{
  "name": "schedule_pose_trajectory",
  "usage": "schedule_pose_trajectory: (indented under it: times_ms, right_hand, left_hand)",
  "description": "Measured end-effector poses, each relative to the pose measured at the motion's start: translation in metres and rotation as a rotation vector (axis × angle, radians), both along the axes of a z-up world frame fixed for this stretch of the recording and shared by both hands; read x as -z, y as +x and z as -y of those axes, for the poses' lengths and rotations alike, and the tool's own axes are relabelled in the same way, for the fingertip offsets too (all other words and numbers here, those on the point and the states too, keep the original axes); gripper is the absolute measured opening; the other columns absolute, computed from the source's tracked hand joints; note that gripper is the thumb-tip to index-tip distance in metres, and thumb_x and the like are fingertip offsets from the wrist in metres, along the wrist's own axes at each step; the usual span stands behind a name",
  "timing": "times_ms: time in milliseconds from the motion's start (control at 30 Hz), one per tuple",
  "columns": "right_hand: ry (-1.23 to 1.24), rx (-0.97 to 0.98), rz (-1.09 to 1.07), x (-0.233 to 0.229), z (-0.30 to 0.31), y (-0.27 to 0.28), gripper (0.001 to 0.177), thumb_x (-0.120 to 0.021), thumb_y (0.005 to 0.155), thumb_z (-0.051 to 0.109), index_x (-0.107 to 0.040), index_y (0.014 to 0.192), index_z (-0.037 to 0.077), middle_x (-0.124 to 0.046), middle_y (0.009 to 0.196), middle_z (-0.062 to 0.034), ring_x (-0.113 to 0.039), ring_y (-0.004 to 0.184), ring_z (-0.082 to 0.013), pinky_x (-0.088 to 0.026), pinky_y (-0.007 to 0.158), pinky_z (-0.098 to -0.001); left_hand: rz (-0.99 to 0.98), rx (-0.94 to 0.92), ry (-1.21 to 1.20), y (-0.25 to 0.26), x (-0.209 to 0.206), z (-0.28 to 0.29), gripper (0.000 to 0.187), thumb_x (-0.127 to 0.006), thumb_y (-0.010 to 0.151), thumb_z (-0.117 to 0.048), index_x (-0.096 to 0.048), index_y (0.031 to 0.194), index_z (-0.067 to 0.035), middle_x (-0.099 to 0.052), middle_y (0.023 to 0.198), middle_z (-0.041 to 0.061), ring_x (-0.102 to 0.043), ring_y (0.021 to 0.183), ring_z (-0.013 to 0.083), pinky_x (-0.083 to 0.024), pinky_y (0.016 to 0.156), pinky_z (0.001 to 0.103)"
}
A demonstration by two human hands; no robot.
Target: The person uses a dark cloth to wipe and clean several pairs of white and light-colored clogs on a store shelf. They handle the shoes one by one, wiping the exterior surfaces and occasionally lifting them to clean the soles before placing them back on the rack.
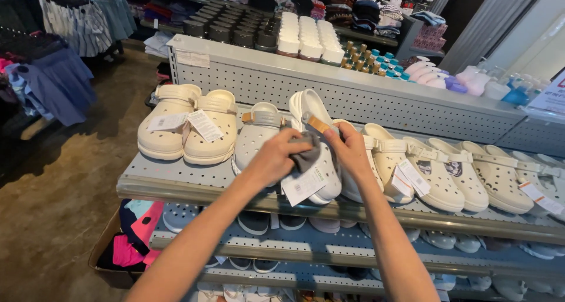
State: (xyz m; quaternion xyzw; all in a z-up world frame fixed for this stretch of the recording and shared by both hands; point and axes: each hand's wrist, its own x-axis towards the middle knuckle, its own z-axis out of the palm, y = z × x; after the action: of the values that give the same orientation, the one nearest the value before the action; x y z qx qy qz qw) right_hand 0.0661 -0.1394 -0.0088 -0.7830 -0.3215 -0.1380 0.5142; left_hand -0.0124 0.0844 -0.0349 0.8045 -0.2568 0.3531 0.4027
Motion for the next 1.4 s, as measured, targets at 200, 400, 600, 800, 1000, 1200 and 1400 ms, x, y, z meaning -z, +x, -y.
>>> schedule_pose_trajectory:
  times_ms: [200, 400, 600, 800, 1000, 1200, 1400]
  right_hand:
    - [-0.109, 0.159, 0.45, -0.019, -0.018, -0.037, 0.048, -0.092, 0.064, 0.028, -0.06, 0.088, 0.001, -0.059, 0.086, -0.0099, -0.056, 0.079, -0.0227, -0.047, 0.068, -0.0369]
    - [-0.161, 0.138, 0.705, -0.016, -0.042, -0.059, 0.042, -0.091, 0.067, 0.017, -0.058, 0.089, 0.002, -0.055, 0.088, -0.0133, -0.052, 0.088, -0.0353, -0.044, 0.077, -0.0437]
    - [-0.16, 0.16, 0.764, -0.018, -0.048, -0.066, 0.037, -0.088, 0.069, 0.013, -0.058, 0.088, 0.004, -0.054, 0.089, -0.0121, -0.051, 0.088, -0.0343, -0.042, 0.078, -0.0448]
    - [-0.141, 0.225, 0.764, -0.015, -0.043, -0.064, 0.036, -0.089, 0.072, 0.017, -0.059, 0.088, 0.004, -0.052, 0.085, -0.0112, -0.051, 0.086, -0.0339, -0.041, 0.076, -0.0454]
    - [-0.165, 0.193, 0.767, -0.019, -0.044, -0.066, 0.035, -0.086, 0.072, 0.018, -0.06, 0.09, 0.004, -0.055, 0.091, -0.0119, -0.052, 0.089, -0.0347, -0.042, 0.078, -0.0445]
    - [-0.144, 0.282, 0.765, -0.016, -0.042, -0.055, 0.038, -0.089, 0.073, 0.019, -0.059, 0.089, 0.002, -0.052, 0.085, -0.0118, -0.051, 0.087, -0.0348, -0.042, 0.078, -0.0459]
    - [-0.023, 0.379, 0.683, -0.006, -0.045, -0.027, 0.042, -0.092, 0.072, 0.018, -0.057, 0.088, 0.002, -0.056, 0.088, -0.013, -0.051, 0.087, -0.0345, -0.043, 0.076, -0.0446]
  left_hand:
    - [0.132, -0.273, -0.199, 0.025, -0.058, -0.046, 0.05, -0.062, 0.075, 0.007, -0.074, 0.12, -0.012, -0.062, 0.123, 0.016, -0.066, 0.11, 0.0365, -0.055, 0.094, 0.041]
    - [0.255, -0.207, -0.034, 0.04, -0.102, -0.013, 0.042, -0.067, 0.077, 0.001, -0.073, 0.117, -0.009, -0.06, 0.125, 0.017, -0.064, 0.109, 0.0404, -0.055, 0.089, 0.043]
    - [-0.185, -0.1, 0.641, 0.086, -0.096, 0.018, 0.023, -0.072, 0.072, -0.005, -0.077, 0.094, -0.009, -0.072, 0.095, 0.016, -0.069, 0.096, 0.0388, -0.058, 0.08, 0.047]
    - [0.328, -0.455, 0.67, 0.092, -0.107, 0.022, 0.008, -0.074, 0.073, -0.007, -0.078, 0.079, -0.004, -0.075, 0.09, 0.016, -0.07, 0.095, 0.0373, -0.058, 0.074, 0.046]
    - [-0.281, -0.034, 0.663, 0.093, -0.12, 0.022, 0.027, -0.073, 0.074, -0.006, -0.078, 0.1, -0.013, -0.07, 0.094, 0.018, -0.068, 0.09, 0.0363, -0.054, 0.081, 0.045]
    - [0.214, -0.243, 0.148, 0.088, -0.1, 0.0, 0.038, -0.062, 0.08, 0.008, -0.081, 0.103, -0.016, -0.067, 0.1, 0.018, -0.064, 0.098, 0.0417, -0.052, 0.087, 0.046]
    - [0.079, -0.213, -0.225, 0.087, -0.068, 0.002, 0.041, -0.058, 0.08, 0.006, -0.076, 0.113, -0.01, -0.067, 0.103, 0.021, -0.067, 0.096, 0.0409, -0.053, 0.087, 0.046]
